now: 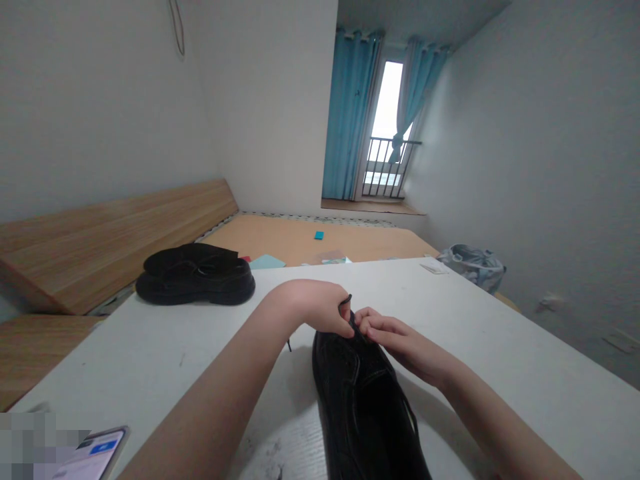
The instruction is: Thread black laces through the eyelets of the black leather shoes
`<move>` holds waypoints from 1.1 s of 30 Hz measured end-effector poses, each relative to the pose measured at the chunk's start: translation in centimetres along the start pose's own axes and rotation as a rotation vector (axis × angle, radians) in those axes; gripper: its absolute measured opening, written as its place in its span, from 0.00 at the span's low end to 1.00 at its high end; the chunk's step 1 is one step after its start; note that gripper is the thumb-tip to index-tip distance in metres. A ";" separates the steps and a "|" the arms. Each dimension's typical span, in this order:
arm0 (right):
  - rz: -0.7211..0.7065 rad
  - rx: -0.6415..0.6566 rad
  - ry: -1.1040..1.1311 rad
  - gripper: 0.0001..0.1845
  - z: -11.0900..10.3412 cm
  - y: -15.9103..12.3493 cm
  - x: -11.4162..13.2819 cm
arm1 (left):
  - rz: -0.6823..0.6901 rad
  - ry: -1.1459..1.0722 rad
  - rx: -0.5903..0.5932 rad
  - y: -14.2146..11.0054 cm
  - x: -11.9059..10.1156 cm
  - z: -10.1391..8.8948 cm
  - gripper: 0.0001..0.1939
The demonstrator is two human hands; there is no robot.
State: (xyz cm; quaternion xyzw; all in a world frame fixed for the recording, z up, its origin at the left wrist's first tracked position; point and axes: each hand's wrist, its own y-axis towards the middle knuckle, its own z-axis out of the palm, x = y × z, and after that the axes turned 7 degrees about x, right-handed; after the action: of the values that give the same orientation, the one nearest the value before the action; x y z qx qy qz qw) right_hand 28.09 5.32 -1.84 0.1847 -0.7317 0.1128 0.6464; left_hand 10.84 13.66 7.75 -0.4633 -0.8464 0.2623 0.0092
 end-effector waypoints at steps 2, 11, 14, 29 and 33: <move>-0.015 0.004 0.201 0.12 -0.1 0.0 -0.1 | -0.025 0.051 0.028 0.5 -0.2 0.3 0.16; -0.191 -0.327 0.837 0.04 -2.2 -0.7 2.0 | -0.027 0.060 0.057 1.5 -0.3 0.7 0.14; -0.270 -0.525 0.576 0.05 -2.8 -1.0 2.4 | -0.041 0.052 0.066 1.5 -0.1 0.7 0.14; -0.214 -0.222 0.210 0.18 -0.9 -1.6 1.8 | 0.067 -0.113 0.152 2.1 0.2 0.4 0.17; -0.141 -0.021 -0.001 0.25 -0.6 -1.7 1.9 | 0.172 -0.388 0.083 2.1 0.4 0.1 0.15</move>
State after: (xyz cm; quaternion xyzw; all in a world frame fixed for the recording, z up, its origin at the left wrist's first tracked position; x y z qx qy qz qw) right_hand 29.17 3.81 -0.03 0.2290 -0.7183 0.0590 0.6543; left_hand 12.22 14.81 6.65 -0.4739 -0.7781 0.3812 -0.1571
